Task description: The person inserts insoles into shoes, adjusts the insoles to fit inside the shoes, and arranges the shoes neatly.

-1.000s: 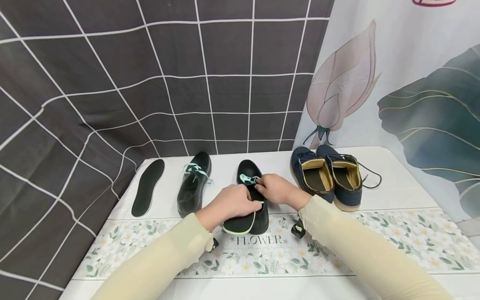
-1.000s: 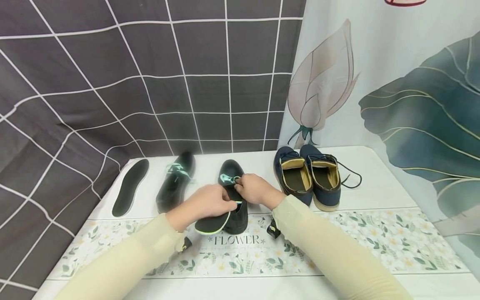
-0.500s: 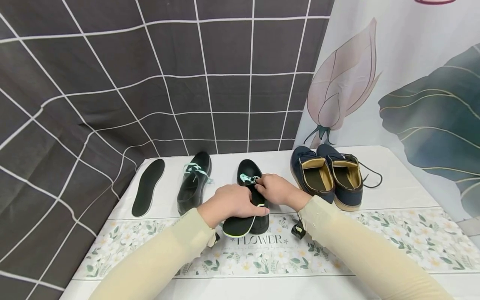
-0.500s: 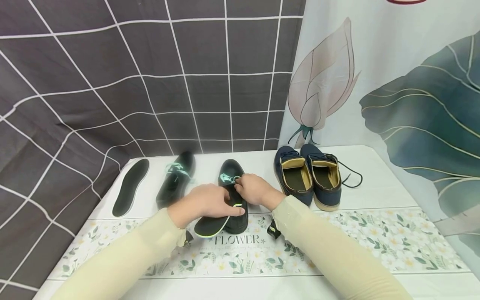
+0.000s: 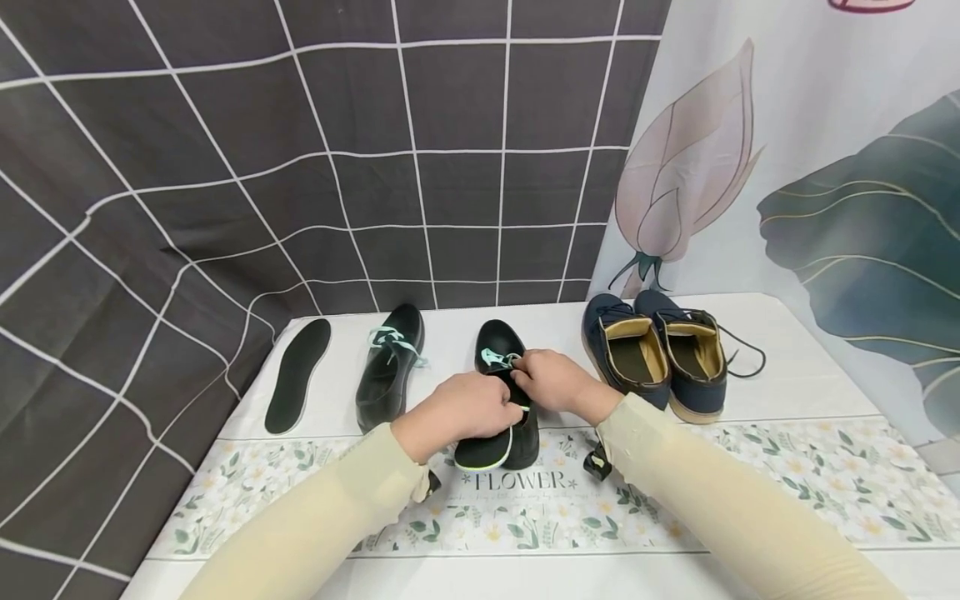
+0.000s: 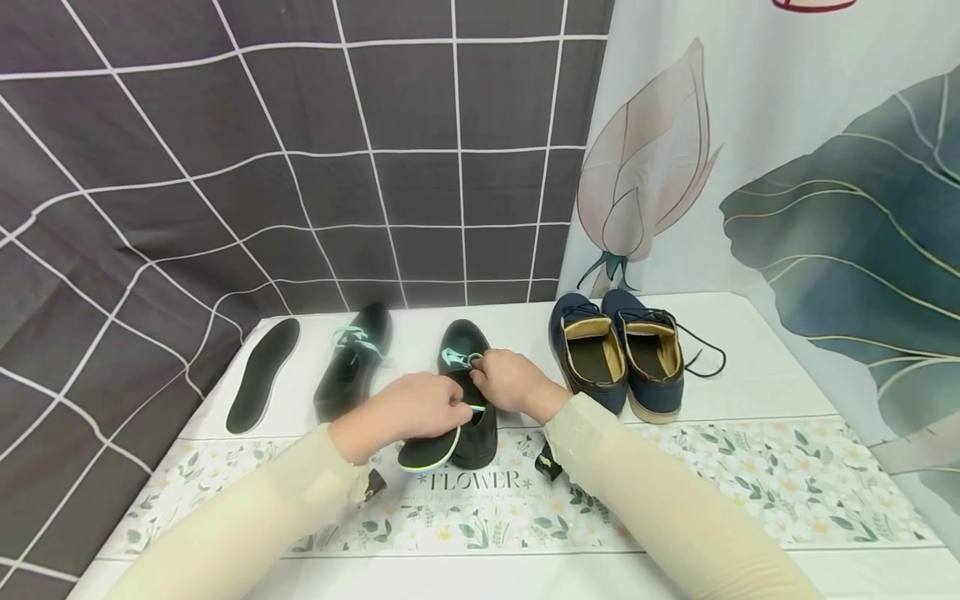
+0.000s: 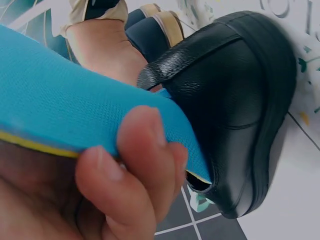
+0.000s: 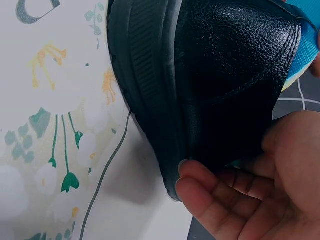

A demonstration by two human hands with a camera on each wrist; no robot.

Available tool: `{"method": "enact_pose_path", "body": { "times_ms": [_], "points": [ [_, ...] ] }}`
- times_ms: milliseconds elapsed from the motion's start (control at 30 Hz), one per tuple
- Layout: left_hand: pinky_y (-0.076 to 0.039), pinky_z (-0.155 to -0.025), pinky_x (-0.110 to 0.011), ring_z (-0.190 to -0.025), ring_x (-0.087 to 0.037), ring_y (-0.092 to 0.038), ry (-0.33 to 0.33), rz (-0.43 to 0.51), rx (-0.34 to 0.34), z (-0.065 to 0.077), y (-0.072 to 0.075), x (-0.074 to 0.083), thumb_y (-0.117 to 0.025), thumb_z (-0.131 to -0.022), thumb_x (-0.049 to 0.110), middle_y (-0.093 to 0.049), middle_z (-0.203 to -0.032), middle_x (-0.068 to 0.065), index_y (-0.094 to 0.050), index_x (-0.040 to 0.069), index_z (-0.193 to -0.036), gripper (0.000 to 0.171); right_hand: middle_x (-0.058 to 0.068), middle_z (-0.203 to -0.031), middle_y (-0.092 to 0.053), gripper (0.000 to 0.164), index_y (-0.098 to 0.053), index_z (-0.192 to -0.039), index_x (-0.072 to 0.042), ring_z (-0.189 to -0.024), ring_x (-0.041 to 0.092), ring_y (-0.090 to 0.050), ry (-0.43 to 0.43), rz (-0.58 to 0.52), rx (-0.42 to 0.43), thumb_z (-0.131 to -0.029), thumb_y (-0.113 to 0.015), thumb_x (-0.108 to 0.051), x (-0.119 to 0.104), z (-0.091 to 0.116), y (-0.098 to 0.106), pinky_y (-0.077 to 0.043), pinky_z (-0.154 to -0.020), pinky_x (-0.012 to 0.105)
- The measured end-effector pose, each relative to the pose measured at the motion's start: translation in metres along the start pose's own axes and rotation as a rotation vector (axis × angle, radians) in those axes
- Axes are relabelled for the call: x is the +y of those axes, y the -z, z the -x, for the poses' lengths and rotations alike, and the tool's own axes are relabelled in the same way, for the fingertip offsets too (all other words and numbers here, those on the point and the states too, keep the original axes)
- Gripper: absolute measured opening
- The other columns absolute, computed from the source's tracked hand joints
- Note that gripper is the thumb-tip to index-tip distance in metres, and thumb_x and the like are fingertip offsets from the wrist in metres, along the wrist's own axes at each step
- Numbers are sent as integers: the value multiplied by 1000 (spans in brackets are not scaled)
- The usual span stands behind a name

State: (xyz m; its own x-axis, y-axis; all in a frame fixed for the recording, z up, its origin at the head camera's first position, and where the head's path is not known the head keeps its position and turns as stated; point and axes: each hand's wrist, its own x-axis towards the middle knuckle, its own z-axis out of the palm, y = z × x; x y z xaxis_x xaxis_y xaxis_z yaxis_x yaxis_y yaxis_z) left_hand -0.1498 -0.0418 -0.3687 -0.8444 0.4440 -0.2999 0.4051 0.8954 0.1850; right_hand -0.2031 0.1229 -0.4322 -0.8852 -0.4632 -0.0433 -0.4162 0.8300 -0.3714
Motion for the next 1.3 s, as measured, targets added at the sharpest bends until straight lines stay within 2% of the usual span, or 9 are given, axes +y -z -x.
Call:
{"method": "enact_pose_path", "body": {
  "times_ms": [133, 300, 467, 633, 800, 867, 1000, 1167, 1300],
  "points": [
    [-49, -57, -29, -52, -14, -58, -30, 12, -18, -3, 2, 2, -55, -95, 32, -60, -62, 2, -58, 19, -60, 38, 4, -92, -66, 31, -71, -117, -5, -80, 17, -61, -1, 12, 6, -104, -50, -23, 0, 1, -2, -51, -77, 40],
    [-49, -42, -27, -34, -13, -56, 31, 127, -64, -11, 1, 0, -53, -98, 29, -62, -59, -2, -63, 16, -63, 38, 3, -88, -64, 28, -71, -110, -7, -78, 17, -60, 3, 8, 17, -104, -49, -23, 0, 0, -2, -50, -76, 40],
    [-49, -41, -26, -34, -11, -56, 55, 179, -50, -20, -3, -3, -50, -99, 28, -63, -62, -4, -64, 14, -65, 40, 2, -83, -60, 25, -71, -101, -10, -75, 18, -57, -10, -3, 20, -104, -49, -23, -1, 0, -1, -49, -73, 39],
    [-49, -47, -27, -41, -12, -57, 43, 133, 2, -28, -9, -6, -51, -98, 29, -62, -63, -1, -62, 17, -61, 41, 1, -84, -60, 26, -70, -98, -12, -77, 17, -57, -20, -4, 2, -105, -48, -24, -1, 0, -2, -48, -74, 39],
    [-46, -49, -31, -49, -16, -57, 48, 98, 58, -34, -13, -10, -55, -92, 32, -57, -55, 3, -50, 23, -52, 41, 1, -78, -56, 31, -60, -80, -16, -72, 18, -54, -12, -16, 10, -105, -45, -24, -1, -1, -1, -45, -70, 37],
    [-47, -48, -34, -49, -17, -59, 62, 96, 57, -35, -14, -10, -55, -91, 35, -57, -55, 3, -51, 23, -53, 40, 2, -76, -54, 33, -58, -77, -16, -71, 18, -53, -7, -19, 11, -105, -44, -23, -1, -1, -1, -45, -69, 37],
    [-46, -49, -35, -57, -19, -58, 103, 40, 52, -30, -14, -5, -57, -91, 47, -62, -68, 0, -65, 20, -71, 34, 2, -79, -57, 29, -62, -83, -15, -73, 18, -55, -4, -18, 11, -105, -46, -23, -1, -1, -1, -47, -71, 38],
    [-48, -53, -36, -70, -21, -61, 171, -86, 24, -17, -12, 10, -55, -86, 66, -70, -92, -7, -73, 16, -103, 56, 2, -86, -62, 25, -68, -95, -12, -79, 18, -60, 0, -4, 10, -104, -48, -23, -2, 0, -2, -51, -76, 41],
    [-49, -55, -36, -75, -22, -63, 170, -136, -18, -6, -7, 19, -56, -83, 71, -71, -102, -8, -72, 16, -112, 65, 3, -88, -63, 25, -70, -102, -10, -78, 17, -60, -3, -4, 16, -104, -48, -23, -1, 0, -2, -51, -76, 41]
  ]
}}
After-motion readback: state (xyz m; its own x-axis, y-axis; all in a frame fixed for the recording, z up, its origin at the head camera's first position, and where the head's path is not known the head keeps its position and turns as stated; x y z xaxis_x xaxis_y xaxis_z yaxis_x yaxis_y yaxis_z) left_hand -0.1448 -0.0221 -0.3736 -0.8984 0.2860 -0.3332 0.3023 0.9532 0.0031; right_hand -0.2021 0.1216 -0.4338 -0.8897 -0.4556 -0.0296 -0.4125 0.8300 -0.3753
